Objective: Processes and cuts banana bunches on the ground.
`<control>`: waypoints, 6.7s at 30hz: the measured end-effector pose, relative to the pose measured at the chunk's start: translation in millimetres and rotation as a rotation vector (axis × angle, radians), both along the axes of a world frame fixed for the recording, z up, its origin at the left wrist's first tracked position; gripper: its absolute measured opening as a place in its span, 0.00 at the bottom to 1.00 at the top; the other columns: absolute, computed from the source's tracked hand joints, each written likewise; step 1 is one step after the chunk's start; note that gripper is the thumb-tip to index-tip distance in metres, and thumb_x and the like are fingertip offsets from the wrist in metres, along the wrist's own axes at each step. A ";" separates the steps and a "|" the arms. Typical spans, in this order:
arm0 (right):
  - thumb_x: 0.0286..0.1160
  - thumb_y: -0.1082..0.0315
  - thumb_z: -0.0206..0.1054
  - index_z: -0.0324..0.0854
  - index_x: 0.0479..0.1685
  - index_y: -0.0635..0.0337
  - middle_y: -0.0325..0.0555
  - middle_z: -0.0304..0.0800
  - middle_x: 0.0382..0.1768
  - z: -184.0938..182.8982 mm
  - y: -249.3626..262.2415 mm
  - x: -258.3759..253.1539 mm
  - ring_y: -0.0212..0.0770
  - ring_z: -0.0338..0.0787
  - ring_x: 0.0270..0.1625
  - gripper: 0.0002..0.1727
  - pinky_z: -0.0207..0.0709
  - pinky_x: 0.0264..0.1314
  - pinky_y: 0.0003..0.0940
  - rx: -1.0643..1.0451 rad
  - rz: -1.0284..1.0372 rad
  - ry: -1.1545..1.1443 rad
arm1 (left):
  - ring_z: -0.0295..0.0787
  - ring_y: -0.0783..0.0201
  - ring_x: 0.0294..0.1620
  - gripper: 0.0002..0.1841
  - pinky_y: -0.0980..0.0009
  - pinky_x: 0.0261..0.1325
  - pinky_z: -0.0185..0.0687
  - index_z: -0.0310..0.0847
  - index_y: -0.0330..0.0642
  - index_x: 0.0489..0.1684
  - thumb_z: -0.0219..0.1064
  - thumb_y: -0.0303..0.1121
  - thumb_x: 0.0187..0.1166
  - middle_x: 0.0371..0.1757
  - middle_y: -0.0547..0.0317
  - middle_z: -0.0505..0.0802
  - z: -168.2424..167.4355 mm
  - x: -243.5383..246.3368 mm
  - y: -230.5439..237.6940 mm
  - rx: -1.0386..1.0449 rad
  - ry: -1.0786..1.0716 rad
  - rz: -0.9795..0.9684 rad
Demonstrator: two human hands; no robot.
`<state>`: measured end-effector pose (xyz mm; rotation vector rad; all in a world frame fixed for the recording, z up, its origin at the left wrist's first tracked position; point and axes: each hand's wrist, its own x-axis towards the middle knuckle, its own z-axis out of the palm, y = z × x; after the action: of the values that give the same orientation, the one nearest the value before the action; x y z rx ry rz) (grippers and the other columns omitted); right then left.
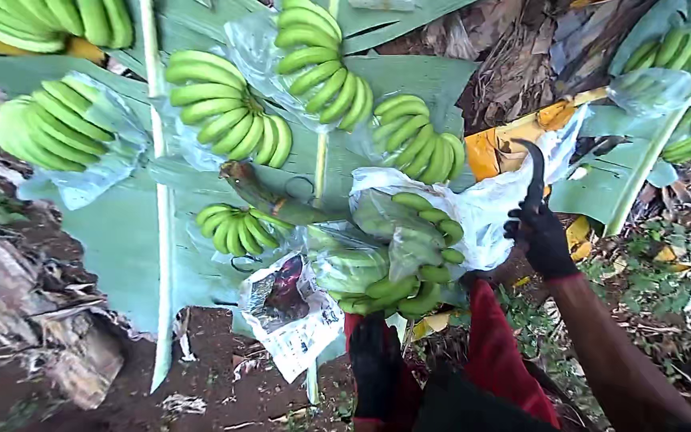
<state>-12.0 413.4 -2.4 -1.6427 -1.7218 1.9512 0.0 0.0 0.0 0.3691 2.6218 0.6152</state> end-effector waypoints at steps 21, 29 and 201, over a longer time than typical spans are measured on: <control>0.87 0.57 0.56 0.75 0.76 0.56 0.57 0.91 0.48 -96.7 -60.9 252.8 0.53 0.92 0.45 0.23 0.85 0.53 0.57 -0.375 0.527 -0.357 | 0.85 0.46 0.73 0.15 0.47 0.75 0.78 0.89 0.44 0.61 0.59 0.32 0.85 0.65 0.49 0.92 -75.7 -16.6 294.4 -0.111 -0.038 -1.167; 0.85 0.55 0.56 0.73 0.76 0.55 0.56 0.92 0.46 -171.5 -80.3 209.2 0.53 0.94 0.44 0.24 0.85 0.53 0.56 -0.379 0.555 -0.238 | 0.82 0.42 0.71 0.21 0.38 0.69 0.74 0.87 0.60 0.67 0.69 0.32 0.74 0.75 0.54 0.86 -215.6 -44.0 399.2 -0.926 -0.199 -1.472; 0.83 0.52 0.56 0.73 0.76 0.49 0.38 0.76 0.16 -154.1 -5.9 454.1 0.33 0.76 0.12 0.25 0.75 0.14 0.28 -0.825 -1.294 0.782 | 0.88 0.44 0.65 0.46 0.40 0.58 0.86 0.78 0.45 0.71 0.81 0.60 0.48 0.68 0.46 0.88 -168.8 104.8 610.7 -0.926 -0.002 -1.288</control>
<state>442.1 407.4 -156.4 -1.1736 0.4619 1.9946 104.8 610.7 -168.8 1.4401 1.7688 -0.9366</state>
